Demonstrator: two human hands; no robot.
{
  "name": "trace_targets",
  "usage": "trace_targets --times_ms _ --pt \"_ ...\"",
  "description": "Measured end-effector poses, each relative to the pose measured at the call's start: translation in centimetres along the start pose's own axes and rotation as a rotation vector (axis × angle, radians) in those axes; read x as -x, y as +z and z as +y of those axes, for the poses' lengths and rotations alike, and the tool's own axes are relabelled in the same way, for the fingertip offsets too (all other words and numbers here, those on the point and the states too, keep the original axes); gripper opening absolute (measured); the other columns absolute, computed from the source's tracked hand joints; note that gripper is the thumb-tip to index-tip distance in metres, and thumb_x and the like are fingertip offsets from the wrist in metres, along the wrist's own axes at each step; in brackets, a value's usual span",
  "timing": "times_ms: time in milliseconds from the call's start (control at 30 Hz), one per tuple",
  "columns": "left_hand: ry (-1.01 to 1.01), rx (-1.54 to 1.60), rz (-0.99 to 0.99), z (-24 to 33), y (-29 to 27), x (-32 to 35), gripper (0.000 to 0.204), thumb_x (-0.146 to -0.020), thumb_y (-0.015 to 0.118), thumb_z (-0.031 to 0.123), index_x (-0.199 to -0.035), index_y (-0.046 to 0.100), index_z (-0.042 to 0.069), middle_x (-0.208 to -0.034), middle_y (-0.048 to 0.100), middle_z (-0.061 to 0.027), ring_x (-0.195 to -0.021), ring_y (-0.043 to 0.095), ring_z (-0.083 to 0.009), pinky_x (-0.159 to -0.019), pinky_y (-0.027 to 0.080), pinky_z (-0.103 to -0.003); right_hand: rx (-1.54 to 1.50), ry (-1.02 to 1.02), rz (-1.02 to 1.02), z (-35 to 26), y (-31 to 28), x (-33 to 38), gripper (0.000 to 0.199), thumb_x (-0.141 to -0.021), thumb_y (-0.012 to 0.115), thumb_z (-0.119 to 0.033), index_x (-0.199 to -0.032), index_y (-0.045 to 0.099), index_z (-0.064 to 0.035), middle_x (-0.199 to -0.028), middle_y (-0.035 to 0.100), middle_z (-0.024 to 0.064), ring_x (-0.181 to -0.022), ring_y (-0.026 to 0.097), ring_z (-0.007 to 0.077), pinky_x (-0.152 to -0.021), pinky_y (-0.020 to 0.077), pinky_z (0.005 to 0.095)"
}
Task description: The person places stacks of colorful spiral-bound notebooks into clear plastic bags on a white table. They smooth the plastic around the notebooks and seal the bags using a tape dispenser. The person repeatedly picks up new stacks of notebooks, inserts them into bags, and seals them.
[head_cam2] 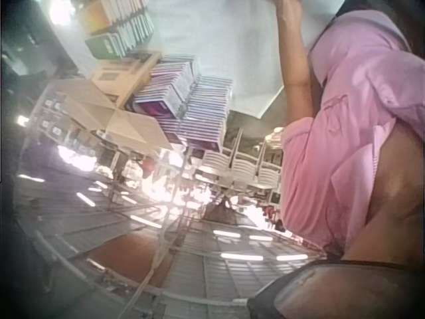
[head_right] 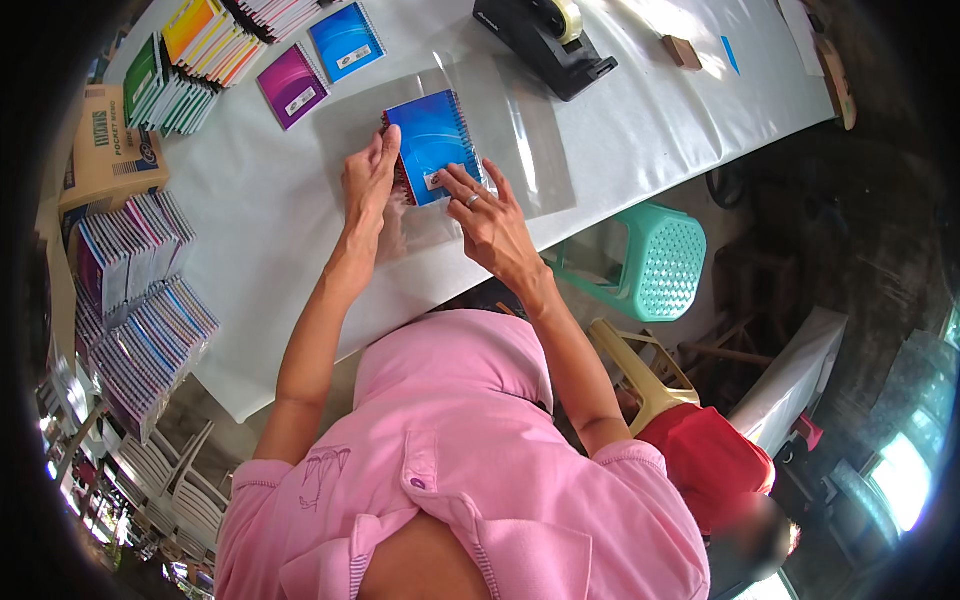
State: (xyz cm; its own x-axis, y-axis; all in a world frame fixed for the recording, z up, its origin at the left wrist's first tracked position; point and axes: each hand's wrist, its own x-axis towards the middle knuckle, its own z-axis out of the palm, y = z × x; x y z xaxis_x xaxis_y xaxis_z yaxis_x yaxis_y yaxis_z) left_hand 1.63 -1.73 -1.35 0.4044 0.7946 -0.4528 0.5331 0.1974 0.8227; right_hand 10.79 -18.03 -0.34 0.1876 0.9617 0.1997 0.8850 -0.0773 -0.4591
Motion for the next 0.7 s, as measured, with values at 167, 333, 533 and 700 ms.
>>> trace_targets --times_ms 167,333,533,700 --pt "0.174 -0.046 -0.001 -3.1 0.7 -1.3 0.064 -0.081 0.07 0.044 -0.123 0.056 -0.002 -0.092 0.069 -0.011 -0.085 0.064 -0.0152 -0.076 0.05 -0.029 -0.102 -0.039 -0.13 -0.5 -2.4 -0.4 0.011 -0.078 0.068 -0.008 -0.088 0.063 -0.0042 -0.126 0.059 0.0062 -0.127 0.047 0.0213 -0.111 0.0289 0.0487" --pt "0.137 -0.021 0.017 -2.2 0.9 -0.7 0.058 -0.08 0.072 0.04 -0.119 0.059 -0.001 -0.092 0.07 -0.0097 -0.083 0.064 -0.0145 -0.075 0.05 -0.028 -0.197 0.038 0.075 1.7 -3.5 -2.9 0.029 -0.072 0.076 -0.028 -0.088 0.064 -0.0069 -0.1 0.063 0.0059 -0.099 0.059 0.0246 -0.09 0.0392 0.0409" --pt "0.058 0.011 -0.001 -1.5 0.9 -0.4 0.05 -0.082 0.072 0.036 -0.118 0.061 0.004 -0.092 0.069 -0.0075 -0.081 0.063 -0.0135 -0.075 0.05 -0.028 0.117 0.132 0.005 -1.0 0.2 -2.4 0.022 -0.074 0.07 -0.015 -0.091 0.06 -0.0047 -0.091 0.058 0.0102 -0.087 0.057 0.0268 -0.079 0.0392 0.04" --pt "-0.078 0.14 0.006 -3.3 0.7 -0.8 0.051 -0.086 0.068 0.041 -0.117 0.061 0.001 -0.101 0.067 -0.0054 -0.087 0.06 -0.0116 -0.08 0.048 -0.027 -0.073 0.254 0.03 -0.6 -1.4 -3.1 0.012 -0.074 0.072 -0.007 -0.076 0.061 -0.0023 -0.077 0.064 0.0115 -0.07 0.062 0.0304 -0.068 0.0466 0.0398"
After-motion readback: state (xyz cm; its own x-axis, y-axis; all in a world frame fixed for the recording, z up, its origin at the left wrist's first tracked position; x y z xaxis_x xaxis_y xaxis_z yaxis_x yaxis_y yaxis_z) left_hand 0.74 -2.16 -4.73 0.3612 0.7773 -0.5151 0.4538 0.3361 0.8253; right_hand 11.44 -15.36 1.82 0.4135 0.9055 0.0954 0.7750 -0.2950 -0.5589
